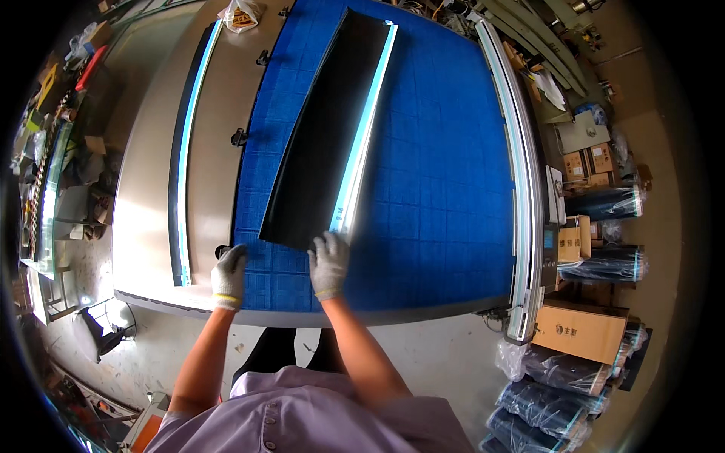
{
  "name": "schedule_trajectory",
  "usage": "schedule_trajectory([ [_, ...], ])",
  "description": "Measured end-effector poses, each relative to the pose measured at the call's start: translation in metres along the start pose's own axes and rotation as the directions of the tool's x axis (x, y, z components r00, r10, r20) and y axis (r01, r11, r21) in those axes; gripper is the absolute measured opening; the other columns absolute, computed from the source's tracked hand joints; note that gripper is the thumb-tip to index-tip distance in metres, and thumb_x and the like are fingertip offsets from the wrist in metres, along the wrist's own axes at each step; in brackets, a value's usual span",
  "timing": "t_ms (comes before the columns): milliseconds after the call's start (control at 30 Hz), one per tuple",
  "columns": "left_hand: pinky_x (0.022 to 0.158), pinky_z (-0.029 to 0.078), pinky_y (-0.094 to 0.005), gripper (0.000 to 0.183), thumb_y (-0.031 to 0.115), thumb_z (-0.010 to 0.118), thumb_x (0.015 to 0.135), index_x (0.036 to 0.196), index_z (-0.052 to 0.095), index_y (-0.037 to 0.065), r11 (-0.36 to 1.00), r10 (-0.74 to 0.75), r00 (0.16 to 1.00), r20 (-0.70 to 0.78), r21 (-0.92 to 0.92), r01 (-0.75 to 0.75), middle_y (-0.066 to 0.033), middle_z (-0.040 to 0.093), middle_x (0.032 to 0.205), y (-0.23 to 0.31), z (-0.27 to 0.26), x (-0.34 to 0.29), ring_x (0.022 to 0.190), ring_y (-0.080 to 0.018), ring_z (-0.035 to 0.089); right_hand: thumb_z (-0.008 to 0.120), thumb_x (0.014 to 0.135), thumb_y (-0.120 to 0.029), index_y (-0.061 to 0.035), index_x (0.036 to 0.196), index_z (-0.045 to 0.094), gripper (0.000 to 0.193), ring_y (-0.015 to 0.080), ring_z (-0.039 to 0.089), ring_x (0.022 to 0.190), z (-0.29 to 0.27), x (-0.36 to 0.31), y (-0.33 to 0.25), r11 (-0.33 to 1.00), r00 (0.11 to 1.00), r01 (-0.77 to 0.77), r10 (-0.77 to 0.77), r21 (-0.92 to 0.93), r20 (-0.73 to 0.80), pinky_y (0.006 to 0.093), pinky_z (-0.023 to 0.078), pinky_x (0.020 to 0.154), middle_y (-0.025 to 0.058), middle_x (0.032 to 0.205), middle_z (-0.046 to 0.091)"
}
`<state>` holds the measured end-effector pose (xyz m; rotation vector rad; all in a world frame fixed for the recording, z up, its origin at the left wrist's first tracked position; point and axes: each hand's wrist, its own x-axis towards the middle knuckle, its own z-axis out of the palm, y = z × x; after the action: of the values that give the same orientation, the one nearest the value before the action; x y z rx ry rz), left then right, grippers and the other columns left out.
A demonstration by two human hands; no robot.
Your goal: The person operates a large industrial cutting machine to trim long, flexible strips of material. They measure the strips with a ruler, feed them into the machine, and then place the cut pieces into a cardboard box.
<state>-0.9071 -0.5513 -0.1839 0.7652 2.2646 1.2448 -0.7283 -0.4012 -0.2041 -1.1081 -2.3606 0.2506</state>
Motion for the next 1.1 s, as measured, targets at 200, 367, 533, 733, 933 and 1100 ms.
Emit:
schedule_trajectory([
  [200,0.082,0.053,-0.0354,0.030,0.017,0.071,0.085,0.112,0.068,0.004,0.971,-0.128,0.984,-0.122,0.189,0.149,-0.0153,0.069,0.104,0.030,0.067,0.019,0.090,-0.0268,0.068,0.076,0.079,-0.009,-0.0013,0.118,0.060,0.043,0.0390,0.059,0.111,-0.003,-0.005,0.039,0.974,0.979,-0.199,0.192,0.106,0.074,0.0428,0.048,0.096,0.0202,0.120,0.059],
  [367,0.080,0.053,-0.0369,0.033,0.025,0.075,0.082,0.108,0.069,0.006,0.966,-0.166,0.980,-0.113,0.181,0.184,-0.0148,0.070,0.096,0.029,0.087,0.028,0.086,-0.0297,0.069,0.079,0.077,-0.015,-0.0059,0.123,0.058,0.051,0.0374,0.062,0.100,0.001,0.015,0.044,0.873,0.913,-0.408,0.392,0.266,0.114,0.0424,0.052,0.086,0.0182,0.112,0.061],
  [533,0.074,0.055,-0.0403,0.036,0.035,0.074,0.085,0.099,0.071,0.002,0.927,-0.203,0.978,-0.044,0.312,0.207,-0.0182,0.071,0.084,0.036,0.097,0.035,0.079,-0.0349,0.070,0.078,0.079,-0.021,-0.0038,0.104,0.064,0.033,0.0328,0.066,0.078,-0.004,0.038,0.062,0.681,0.784,-0.621,0.529,0.388,0.326,0.0406,0.052,0.072,0.0162,0.084,0.066],
  [733,0.067,0.054,-0.0350,0.028,0.025,0.072,0.088,0.091,0.071,-0.003,0.875,-0.271,0.819,0.506,-0.224,0.428,-0.0120,0.070,0.078,0.068,0.099,-0.017,0.070,-0.0225,0.065,0.072,0.088,-0.022,0.0025,0.104,0.069,0.029,0.0189,0.064,0.073,-0.024,0.023,0.111,0.287,0.526,-0.850,0.505,0.442,0.685,0.0330,0.050,0.071,0.0108,0.084,0.069],
  [933,0.091,0.055,-0.0414,0.041,0.023,0.072,0.087,0.114,0.061,-0.005,0.655,-0.163,0.576,0.801,-0.349,0.671,-0.0173,0.067,0.106,0.070,0.091,-0.050,0.097,-0.0237,0.066,0.076,0.087,-0.033,-0.0033,0.094,0.071,0.031,0.0139,0.059,0.082,-0.099,-0.034,0.141,0.073,0.399,-0.912,0.381,0.403,0.834,0.0327,0.046,0.083,0.0022,0.085,0.067],
  [1100,0.110,0.037,-0.0552,0.099,0.043,0.079,0.079,0.150,0.027,-0.002,0.271,0.248,0.574,0.781,-0.625,0.732,-0.0240,0.045,0.145,0.079,0.080,-0.049,0.131,-0.0368,0.049,0.078,0.085,-0.034,-0.0049,0.089,0.071,0.031,0.0097,0.054,0.071,-0.101,-0.053,0.137,0.195,0.465,-0.884,0.441,0.424,0.768,0.0289,0.045,0.070,-0.0010,0.077,0.064],
])
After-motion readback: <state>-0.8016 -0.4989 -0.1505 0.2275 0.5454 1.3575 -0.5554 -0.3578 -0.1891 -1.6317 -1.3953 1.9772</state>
